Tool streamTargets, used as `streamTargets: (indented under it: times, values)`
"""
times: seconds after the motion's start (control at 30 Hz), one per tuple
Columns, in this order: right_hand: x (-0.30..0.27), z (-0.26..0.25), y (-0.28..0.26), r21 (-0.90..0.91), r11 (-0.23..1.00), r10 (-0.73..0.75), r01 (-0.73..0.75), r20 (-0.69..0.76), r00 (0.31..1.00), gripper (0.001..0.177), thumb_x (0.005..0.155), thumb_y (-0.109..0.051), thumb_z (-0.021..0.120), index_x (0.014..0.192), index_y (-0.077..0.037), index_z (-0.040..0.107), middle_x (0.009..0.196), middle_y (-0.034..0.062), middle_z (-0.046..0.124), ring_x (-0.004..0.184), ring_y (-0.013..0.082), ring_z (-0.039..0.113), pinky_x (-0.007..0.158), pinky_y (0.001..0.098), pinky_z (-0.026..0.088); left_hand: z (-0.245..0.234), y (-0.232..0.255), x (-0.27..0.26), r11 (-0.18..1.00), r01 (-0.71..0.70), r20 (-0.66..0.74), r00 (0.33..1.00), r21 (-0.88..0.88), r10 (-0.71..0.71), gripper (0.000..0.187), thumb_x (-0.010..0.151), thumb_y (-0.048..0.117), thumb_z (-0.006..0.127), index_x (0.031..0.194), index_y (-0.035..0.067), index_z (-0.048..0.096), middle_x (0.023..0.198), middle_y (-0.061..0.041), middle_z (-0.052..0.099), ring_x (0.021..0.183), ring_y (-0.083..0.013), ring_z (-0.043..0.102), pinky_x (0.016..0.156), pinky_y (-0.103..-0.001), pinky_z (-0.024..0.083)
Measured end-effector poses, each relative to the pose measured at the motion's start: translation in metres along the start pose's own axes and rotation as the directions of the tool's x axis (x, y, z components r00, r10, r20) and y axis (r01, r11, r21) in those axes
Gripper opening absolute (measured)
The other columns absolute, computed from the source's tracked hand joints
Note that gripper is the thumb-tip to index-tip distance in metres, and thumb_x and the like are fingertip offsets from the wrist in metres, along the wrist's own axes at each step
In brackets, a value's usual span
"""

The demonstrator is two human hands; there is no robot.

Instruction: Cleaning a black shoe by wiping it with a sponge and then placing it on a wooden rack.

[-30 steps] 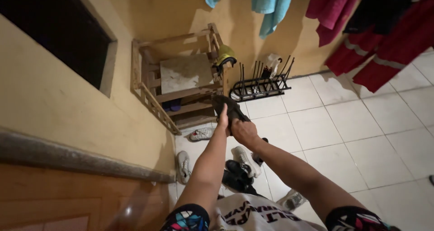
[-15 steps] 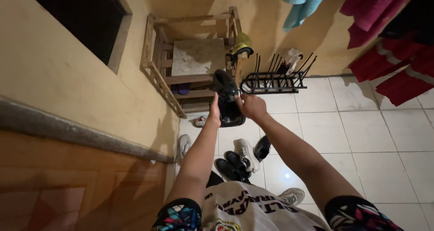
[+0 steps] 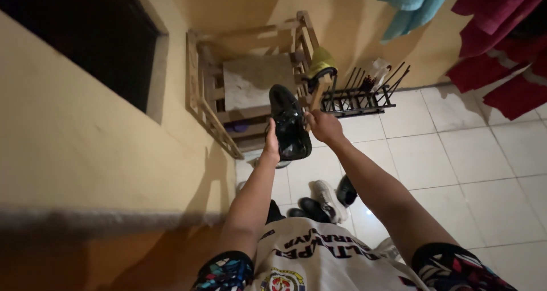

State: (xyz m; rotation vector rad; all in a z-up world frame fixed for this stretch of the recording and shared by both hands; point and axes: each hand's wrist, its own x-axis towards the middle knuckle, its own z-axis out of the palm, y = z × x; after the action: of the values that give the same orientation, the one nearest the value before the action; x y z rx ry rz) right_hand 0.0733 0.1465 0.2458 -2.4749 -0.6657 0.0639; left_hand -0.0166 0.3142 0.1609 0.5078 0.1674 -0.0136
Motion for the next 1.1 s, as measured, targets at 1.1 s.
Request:
streamTargets:
  times: [1.1]
  values:
    - [0.217, 0.075, 0.153, 0.454, 0.754, 0.531, -0.474, 0.002, 0.847, 0.084, 0.099, -0.071, 0.044, 0.116, 0.008, 0.07, 0.118, 0.0339, 0.073, 0.113, 0.0444, 0.068, 0.096, 0.0473, 0.05, -0.071, 0.09, 0.134, 0.98, -0.045, -0.202, 0.976, 0.193, 0.084, 0.072, 0.099, 0.06, 0.053, 0.15, 0.009, 0.05, 0.15, -0.001, 0.057, 0.132, -0.0199, 0.054, 0.113, -0.035, 0.041]
